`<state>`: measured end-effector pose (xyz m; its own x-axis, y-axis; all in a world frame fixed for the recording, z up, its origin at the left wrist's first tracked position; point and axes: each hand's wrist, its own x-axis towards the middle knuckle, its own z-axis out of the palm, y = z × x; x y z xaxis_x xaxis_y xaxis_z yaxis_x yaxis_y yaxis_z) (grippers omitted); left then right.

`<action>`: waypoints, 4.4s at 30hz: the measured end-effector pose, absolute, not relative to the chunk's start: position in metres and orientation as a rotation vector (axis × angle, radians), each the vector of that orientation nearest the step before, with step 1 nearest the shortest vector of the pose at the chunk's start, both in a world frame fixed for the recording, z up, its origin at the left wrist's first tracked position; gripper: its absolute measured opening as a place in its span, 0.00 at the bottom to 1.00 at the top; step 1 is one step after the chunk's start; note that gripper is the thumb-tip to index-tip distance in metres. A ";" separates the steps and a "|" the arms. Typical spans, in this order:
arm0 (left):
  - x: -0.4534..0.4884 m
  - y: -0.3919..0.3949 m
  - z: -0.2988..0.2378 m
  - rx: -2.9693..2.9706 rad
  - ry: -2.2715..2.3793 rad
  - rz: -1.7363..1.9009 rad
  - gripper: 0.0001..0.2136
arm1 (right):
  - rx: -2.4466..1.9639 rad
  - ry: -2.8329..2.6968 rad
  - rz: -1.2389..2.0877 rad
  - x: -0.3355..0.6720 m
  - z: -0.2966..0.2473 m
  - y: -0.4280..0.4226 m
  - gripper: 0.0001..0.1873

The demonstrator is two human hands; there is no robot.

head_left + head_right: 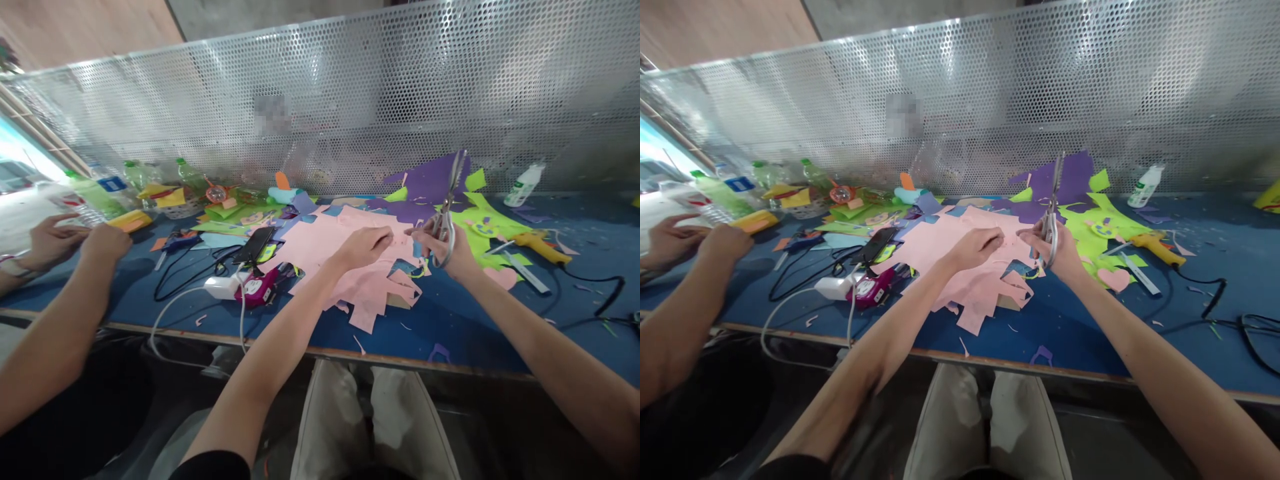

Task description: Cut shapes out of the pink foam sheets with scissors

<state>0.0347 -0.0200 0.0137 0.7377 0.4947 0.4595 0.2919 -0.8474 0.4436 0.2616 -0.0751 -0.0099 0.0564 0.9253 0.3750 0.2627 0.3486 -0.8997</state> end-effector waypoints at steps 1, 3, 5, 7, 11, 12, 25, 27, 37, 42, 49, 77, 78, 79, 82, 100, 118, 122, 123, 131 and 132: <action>0.036 -0.021 0.013 2.619 0.605 0.815 0.13 | -1.122 -1.437 0.732 0.260 -0.011 -0.074 0.20; 0.038 -0.023 0.013 2.651 0.600 0.800 0.14 | -1.114 -1.393 0.733 0.257 -0.015 -0.072 0.23; 0.039 -0.024 0.013 2.672 0.613 0.792 0.13 | -1.151 -1.383 0.747 0.254 -0.018 -0.071 0.24; 0.040 -0.024 0.011 2.680 0.669 0.813 0.13 | -1.174 -1.361 0.740 0.253 -0.020 -0.071 0.23; 0.047 -0.023 0.002 2.536 0.740 1.050 0.14 | -1.100 -1.242 0.719 0.253 -0.019 -0.070 0.22; 0.050 -0.023 0.000 2.467 0.736 1.101 0.15 | -1.069 -1.205 0.718 0.252 -0.019 -0.070 0.22; 0.067 -0.028 -0.015 2.019 0.754 1.201 0.15 | -0.967 -1.045 0.759 0.245 -0.024 -0.066 0.24; 0.068 -0.028 -0.016 2.008 0.758 1.200 0.14 | -0.949 -1.021 0.759 0.242 -0.022 -0.068 0.24; 0.068 -0.030 -0.016 1.997 0.781 1.180 0.11 | -0.898 -0.928 0.757 0.239 -0.014 -0.071 0.24; 0.072 -0.026 -0.019 1.881 0.728 1.212 0.13 | -0.900 -0.979 0.751 0.237 -0.017 -0.072 0.23; 0.074 -0.026 -0.020 1.800 0.755 1.258 0.14 | -0.966 -0.978 0.746 0.237 -0.025 -0.069 0.24; 0.066 -0.026 -0.010 1.879 0.804 1.226 0.15 | -0.989 -1.008 0.596 0.246 -0.020 -0.068 0.22; 0.067 -0.026 -0.011 1.862 0.810 1.222 0.15 | -0.990 -1.015 0.578 0.246 -0.020 -0.068 0.22; 0.067 -0.026 -0.011 1.844 0.814 1.217 0.14 | -0.996 -1.023 0.561 0.247 -0.020 -0.068 0.22; 0.068 -0.025 -0.012 1.806 0.804 1.209 0.14 | -0.999 -1.045 0.532 0.247 -0.019 -0.069 0.21; 0.071 -0.025 -0.018 1.869 0.755 1.209 0.14 | -0.975 -1.049 0.513 0.245 -0.019 -0.071 0.20; 0.072 -0.020 -0.021 1.820 0.701 1.173 0.14 | -1.008 -1.041 0.657 0.245 -0.021 -0.067 0.21; 0.072 -0.020 -0.022 1.851 0.700 1.209 0.15 | -1.003 -1.015 0.671 0.246 -0.023 -0.064 0.22; 0.072 -0.020 -0.022 1.863 0.704 1.209 0.16 | -1.002 -1.010 0.670 0.246 -0.023 -0.064 0.22; 0.070 -0.021 -0.020 1.909 0.770 1.199 0.15 | -0.995 -1.074 0.675 0.245 -0.019 -0.070 0.21; 0.069 -0.022 -0.018 1.916 0.772 1.188 0.15 | -0.993 -1.089 0.678 0.246 -0.020 -0.071 0.20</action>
<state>0.0693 -0.0221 -0.0183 0.3902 0.7926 0.4686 0.1067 -0.5444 0.8320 0.2458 -0.0707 -0.0196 0.3426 0.8494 0.4015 0.0149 0.4224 -0.9063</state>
